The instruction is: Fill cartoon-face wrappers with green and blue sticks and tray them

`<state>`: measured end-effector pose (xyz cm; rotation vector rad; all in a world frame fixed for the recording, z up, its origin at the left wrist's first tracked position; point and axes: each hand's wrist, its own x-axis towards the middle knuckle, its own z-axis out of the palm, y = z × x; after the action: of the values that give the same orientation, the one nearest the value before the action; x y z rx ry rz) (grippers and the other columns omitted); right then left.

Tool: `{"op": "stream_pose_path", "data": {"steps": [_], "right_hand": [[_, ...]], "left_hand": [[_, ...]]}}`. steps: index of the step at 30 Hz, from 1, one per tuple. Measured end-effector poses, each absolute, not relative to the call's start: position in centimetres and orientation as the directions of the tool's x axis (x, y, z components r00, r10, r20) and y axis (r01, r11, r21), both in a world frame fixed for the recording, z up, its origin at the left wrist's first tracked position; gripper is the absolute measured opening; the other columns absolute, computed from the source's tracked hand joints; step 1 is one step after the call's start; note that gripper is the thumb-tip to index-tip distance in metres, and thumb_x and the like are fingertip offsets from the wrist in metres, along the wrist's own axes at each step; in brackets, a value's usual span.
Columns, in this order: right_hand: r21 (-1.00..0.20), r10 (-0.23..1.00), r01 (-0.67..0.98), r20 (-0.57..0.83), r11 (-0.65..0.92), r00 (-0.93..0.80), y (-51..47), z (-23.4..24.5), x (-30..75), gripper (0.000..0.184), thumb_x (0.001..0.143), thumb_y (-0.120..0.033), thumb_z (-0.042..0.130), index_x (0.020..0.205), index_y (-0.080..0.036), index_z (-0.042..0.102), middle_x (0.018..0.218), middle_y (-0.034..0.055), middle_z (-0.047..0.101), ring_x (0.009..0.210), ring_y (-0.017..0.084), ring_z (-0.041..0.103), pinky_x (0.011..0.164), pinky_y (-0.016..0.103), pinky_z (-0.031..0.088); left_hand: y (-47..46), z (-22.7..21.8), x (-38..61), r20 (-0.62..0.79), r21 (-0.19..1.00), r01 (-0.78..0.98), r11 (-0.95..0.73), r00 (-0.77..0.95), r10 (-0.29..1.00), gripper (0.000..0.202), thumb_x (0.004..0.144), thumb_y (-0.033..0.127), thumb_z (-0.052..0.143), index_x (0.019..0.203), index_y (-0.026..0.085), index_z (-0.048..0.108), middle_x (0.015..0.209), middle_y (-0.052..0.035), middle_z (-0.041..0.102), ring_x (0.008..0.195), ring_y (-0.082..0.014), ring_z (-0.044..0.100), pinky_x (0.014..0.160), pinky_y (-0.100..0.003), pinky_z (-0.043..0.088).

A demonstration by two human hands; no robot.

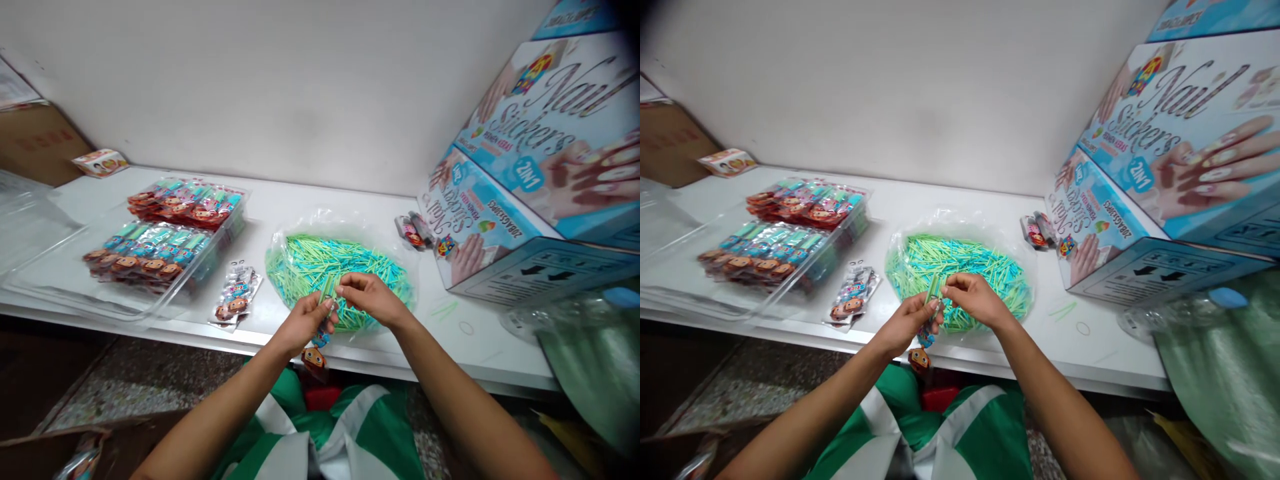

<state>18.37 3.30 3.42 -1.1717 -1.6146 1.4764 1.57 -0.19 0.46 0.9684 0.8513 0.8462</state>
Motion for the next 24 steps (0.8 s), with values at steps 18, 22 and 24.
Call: {"op": "stream_pose_path", "data": {"steps": [18, 22, 24], "right_hand": [[-0.933, 0.946, 0.341, -0.002, 0.115, -0.323, 2.58, 3.12, 18.12, 0.014, 0.080, -0.032, 0.051, 0.078, -0.019, 0.055, 0.060, -0.0042, 0.048, 0.056, 0.011, 0.047, 0.053, 0.023, 0.036], [-0.901, 0.951, 0.412, 0.001, 0.134, -0.308, 2.77, 3.25, 18.03, 0.007, 0.078, -0.025, 0.050, 0.077, -0.020, 0.054, 0.059, -0.0049, 0.049, 0.054, 0.010, 0.046, 0.052, 0.023, 0.035], [-0.891, 0.960, 0.430, 0.021, 0.145, -0.280, 2.72, 3.27, 17.94, 0.005, 0.075, -0.020, 0.049, 0.078, -0.020, 0.053, 0.064, -0.0042, 0.052, 0.058, 0.011, 0.048, 0.055, 0.023, 0.037]], "left_hand": [[-0.31, 0.91, 2.21, -0.189, 0.921, -0.236, 0.311, 0.428, 0.884, 0.031, 0.080, 0.044, 0.056, 0.078, 0.013, 0.053, 0.066, -0.0002, 0.058, 0.047, -0.0056, 0.048, 0.046, -0.018, 0.036], [-0.36, 0.93, 2.22, -0.207, 0.908, -0.243, 0.341, 0.447, 0.870, 0.034, 0.078, 0.047, 0.057, 0.077, 0.013, 0.053, 0.065, -0.0012, 0.060, 0.047, -0.0067, 0.050, 0.044, -0.018, 0.036], [-0.39, 0.85, 2.26, -0.224, 0.897, -0.251, 0.365, 0.455, 0.862, 0.036, 0.078, 0.049, 0.057, 0.077, 0.013, 0.054, 0.065, -0.0016, 0.060, 0.047, -0.0074, 0.051, 0.044, -0.018, 0.036]]}}
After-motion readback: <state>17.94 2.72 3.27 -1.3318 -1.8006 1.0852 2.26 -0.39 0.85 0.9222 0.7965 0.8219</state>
